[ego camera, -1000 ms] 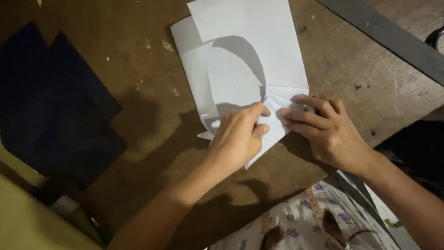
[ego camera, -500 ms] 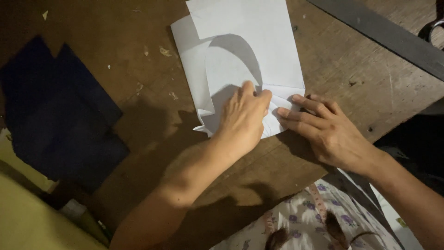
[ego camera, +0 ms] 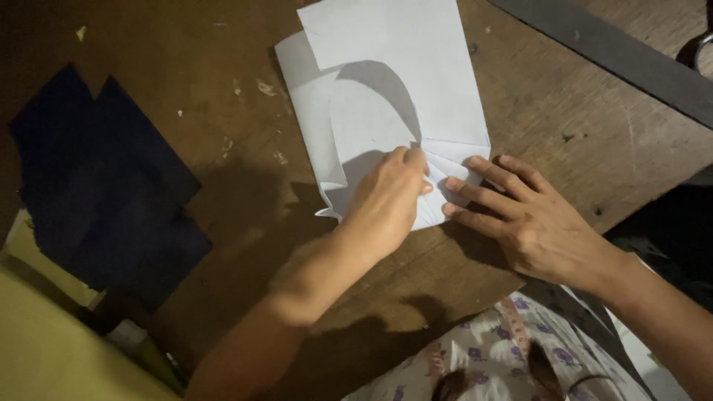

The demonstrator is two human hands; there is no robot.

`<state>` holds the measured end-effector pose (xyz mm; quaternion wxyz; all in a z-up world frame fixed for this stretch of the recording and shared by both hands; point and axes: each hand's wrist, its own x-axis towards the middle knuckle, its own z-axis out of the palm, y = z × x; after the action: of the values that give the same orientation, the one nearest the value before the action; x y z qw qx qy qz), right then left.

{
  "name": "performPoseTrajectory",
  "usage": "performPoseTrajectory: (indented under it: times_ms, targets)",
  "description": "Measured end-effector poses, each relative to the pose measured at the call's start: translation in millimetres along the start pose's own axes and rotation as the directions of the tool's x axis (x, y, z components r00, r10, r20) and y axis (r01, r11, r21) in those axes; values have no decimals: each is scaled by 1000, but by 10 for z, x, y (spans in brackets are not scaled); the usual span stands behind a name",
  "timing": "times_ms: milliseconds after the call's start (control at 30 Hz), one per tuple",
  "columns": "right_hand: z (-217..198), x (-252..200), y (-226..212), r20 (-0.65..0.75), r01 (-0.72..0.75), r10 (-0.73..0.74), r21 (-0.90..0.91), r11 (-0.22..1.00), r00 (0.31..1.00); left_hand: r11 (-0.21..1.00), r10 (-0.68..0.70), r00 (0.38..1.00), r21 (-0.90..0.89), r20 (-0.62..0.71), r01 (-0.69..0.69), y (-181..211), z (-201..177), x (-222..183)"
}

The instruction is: Creasing and folding a paper pattern to create pleats using a hand tool.

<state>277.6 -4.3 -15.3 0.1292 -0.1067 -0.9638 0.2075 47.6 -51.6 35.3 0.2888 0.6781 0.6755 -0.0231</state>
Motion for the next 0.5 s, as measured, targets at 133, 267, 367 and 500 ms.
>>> performPoseTrajectory:
  times_ms: [133,267,367,500]
  targets:
    - [-9,18,-23,0,-18,18,-7,1000,1000,895,-155,987,-427,-30,128,-174,20,-60]
    - [21,-1,-16,-12,-18,18,9,1000,1000,879,-156,987,-450,38,156,-180,-51,-79]
    - [-4,8,-20,14,-32,32,5,999,999,917,-172,985,-370,-27,149,-168,95,30]
    - [29,5,-12,-3,-37,37,4,999,999,936,-215,972,-262,94,233,1,-52,65]
